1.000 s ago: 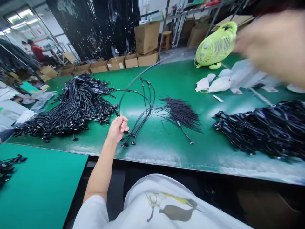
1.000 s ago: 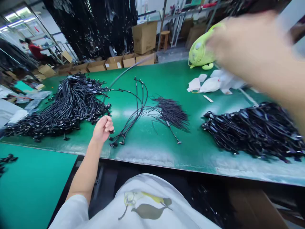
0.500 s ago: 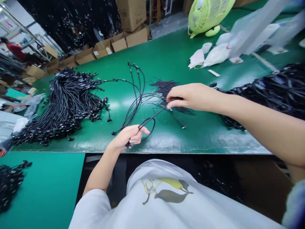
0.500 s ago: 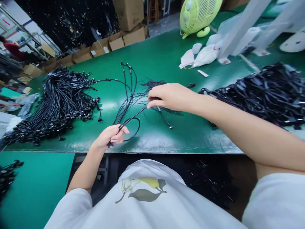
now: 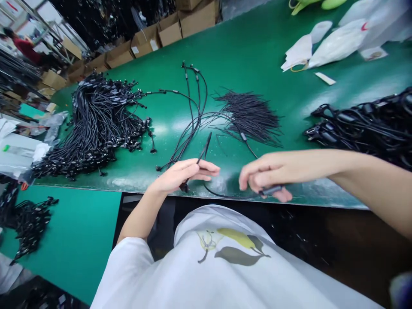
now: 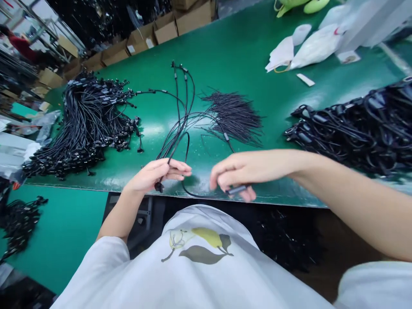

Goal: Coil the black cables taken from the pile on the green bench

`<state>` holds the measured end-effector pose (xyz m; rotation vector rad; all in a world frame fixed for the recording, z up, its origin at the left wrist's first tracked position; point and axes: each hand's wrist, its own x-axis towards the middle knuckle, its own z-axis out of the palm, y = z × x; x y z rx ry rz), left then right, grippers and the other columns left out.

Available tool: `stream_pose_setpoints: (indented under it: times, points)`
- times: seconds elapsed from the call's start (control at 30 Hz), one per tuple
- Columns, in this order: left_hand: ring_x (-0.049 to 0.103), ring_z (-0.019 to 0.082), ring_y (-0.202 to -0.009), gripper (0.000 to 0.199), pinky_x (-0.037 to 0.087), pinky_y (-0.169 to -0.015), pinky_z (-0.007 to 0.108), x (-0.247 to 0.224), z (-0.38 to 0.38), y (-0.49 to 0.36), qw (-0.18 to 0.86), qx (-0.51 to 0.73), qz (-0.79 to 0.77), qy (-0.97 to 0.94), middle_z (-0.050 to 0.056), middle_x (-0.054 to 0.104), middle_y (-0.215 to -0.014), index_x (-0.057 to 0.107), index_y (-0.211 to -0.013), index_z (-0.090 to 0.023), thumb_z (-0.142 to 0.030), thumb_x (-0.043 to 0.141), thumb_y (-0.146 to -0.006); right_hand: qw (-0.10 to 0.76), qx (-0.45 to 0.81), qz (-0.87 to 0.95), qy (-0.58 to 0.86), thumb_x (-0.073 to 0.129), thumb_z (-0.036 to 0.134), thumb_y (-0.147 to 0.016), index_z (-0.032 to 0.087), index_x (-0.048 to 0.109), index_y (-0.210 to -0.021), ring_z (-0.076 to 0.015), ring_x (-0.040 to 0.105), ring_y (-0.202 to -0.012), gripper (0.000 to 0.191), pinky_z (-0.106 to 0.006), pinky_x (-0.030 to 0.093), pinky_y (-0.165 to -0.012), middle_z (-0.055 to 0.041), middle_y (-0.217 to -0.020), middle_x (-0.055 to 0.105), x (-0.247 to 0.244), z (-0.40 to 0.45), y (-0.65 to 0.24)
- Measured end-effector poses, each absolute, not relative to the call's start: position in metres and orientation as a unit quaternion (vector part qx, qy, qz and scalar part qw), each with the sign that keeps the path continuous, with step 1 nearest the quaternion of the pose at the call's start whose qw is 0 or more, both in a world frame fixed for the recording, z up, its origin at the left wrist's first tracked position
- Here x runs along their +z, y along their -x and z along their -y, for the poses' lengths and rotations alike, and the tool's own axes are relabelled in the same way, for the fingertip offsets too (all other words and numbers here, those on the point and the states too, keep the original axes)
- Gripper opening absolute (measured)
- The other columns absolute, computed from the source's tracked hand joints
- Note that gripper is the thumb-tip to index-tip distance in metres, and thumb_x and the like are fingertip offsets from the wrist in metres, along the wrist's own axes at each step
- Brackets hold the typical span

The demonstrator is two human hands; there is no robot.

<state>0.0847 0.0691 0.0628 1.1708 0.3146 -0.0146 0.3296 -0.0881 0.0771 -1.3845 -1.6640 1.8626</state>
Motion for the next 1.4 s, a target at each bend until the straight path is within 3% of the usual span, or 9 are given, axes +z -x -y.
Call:
stream_pose_setpoints:
  times: [0.1, 0.23, 0.4, 0.57, 0.7, 0.83, 1.07, 1.3, 1.4]
  points:
    - [0.072, 0.016, -0.069, 0.036, 0.051, -0.054, 0.019, 0.067, -0.071, -0.079, 0.843, -0.012, -0.14, -0.519, 0.009, 0.075, -0.085, 0.069, -0.1, -0.014, -0.046, 0.065, -0.085, 0.104, 0.581, 0.653, 0.474, 0.051, 0.044, -0.091, 0.02, 0.07, -0.095, -0.0192, 0.066, -0.078, 0.031, -0.03, 0.051, -0.069, -0.0062, -0.089, 0.07, 0.064, 0.101, -0.32]
    - [0.058, 0.01, -0.04, 0.04, 0.037, -0.036, 0.016, 0.074, -0.062, -0.078, 0.827, -0.093, -0.133, -0.539, 0.004, 0.069, -0.063, 0.067, -0.098, -0.013, -0.05, 0.064, -0.084, 0.245, 0.311, 0.665, 0.634, 0.05, 0.042, -0.092, 0.023, 0.065, -0.111, -0.0249, 0.064, -0.091, 0.031, -0.039, 0.051, -0.079, -0.0104, -0.105, 0.068, 0.057, 0.095, -0.309]
    - [0.06, 0.011, -0.048, 0.035, 0.042, -0.047, 0.019, 0.08, -0.048, -0.073, 0.662, -0.176, -0.148, -0.713, 0.005, 0.072, -0.072, 0.069, -0.103, -0.015, -0.044, 0.052, -0.092, 0.257, 0.084, 0.768, 0.581, 0.047, 0.037, -0.093, 0.021, 0.059, -0.12, -0.0278, 0.056, -0.107, 0.033, -0.047, 0.045, -0.093, -0.0119, -0.114, 0.063, 0.061, 0.064, -0.292]
    - [0.063, 0.016, -0.068, 0.021, 0.042, -0.065, 0.023, 0.071, -0.062, -0.042, 0.284, 0.057, -0.279, -0.916, 0.003, 0.072, -0.078, 0.072, -0.1, -0.022, -0.027, 0.054, -0.09, 0.26, 0.012, 0.725, 0.638, 0.039, 0.034, -0.096, 0.019, 0.065, -0.102, -0.0262, 0.058, -0.088, 0.03, -0.041, 0.045, -0.079, -0.0113, -0.092, 0.064, 0.062, 0.07, -0.278]
    - [0.062, 0.02, -0.081, 0.022, 0.041, -0.071, 0.025, 0.067, -0.072, -0.026, 0.186, 0.18, -0.335, -0.906, 0.006, 0.07, -0.081, 0.073, -0.1, -0.023, -0.029, 0.055, -0.089, 0.282, -0.06, 0.714, 0.638, 0.044, 0.042, -0.095, 0.025, 0.062, -0.116, -0.0282, 0.055, -0.103, 0.033, -0.043, 0.04, -0.086, -0.0106, -0.109, 0.064, 0.066, 0.069, -0.261]
    - [0.059, 0.019, -0.079, 0.022, 0.042, -0.074, 0.025, 0.078, -0.069, -0.026, 0.252, 0.19, -0.343, -0.885, 0.006, 0.065, -0.075, 0.073, -0.098, -0.021, -0.032, 0.057, -0.089, 0.211, -0.052, 0.74, 0.637, 0.035, 0.032, -0.098, 0.022, 0.067, -0.101, -0.0243, 0.057, -0.087, 0.034, -0.039, 0.037, -0.077, -0.0093, -0.087, 0.066, 0.066, 0.047, -0.252]
    - [0.058, 0.015, -0.065, 0.047, 0.047, -0.065, 0.027, 0.088, -0.073, -0.024, 0.703, -0.158, -0.178, -0.671, 0.008, 0.067, -0.071, 0.073, -0.103, -0.013, -0.054, 0.057, -0.086, 0.204, 0.014, 0.733, 0.649, 0.033, 0.047, -0.097, 0.026, 0.069, -0.105, -0.0186, 0.047, -0.06, 0.043, -0.034, 0.024, -0.058, -0.0046, -0.058, 0.054, 0.082, 0.049, -0.273]
    - [0.068, 0.018, -0.084, 0.04, 0.056, -0.074, 0.029, 0.06, -0.046, -0.036, 0.841, -0.088, -0.227, -0.484, 0.01, 0.066, -0.095, 0.064, -0.068, -0.012, -0.048, 0.079, -0.069, 0.235, 0.1, 0.709, 0.658, 0.036, 0.055, -0.094, 0.03, 0.069, -0.107, -0.0204, 0.054, -0.067, 0.043, -0.033, 0.029, -0.06, -0.0043, -0.062, 0.058, 0.073, 0.058, -0.282]
    - [0.066, 0.011, -0.06, 0.039, 0.051, -0.05, 0.019, 0.052, -0.04, -0.036, 0.845, -0.04, -0.265, -0.463, 0.007, 0.068, -0.093, 0.056, -0.074, -0.014, -0.047, 0.075, -0.075, 0.204, 0.05, 0.714, 0.668, 0.038, 0.056, -0.093, 0.026, 0.067, -0.11, -0.0217, 0.057, -0.072, 0.045, -0.032, 0.028, -0.058, -0.0061, -0.076, 0.066, 0.061, 0.065, -0.287]
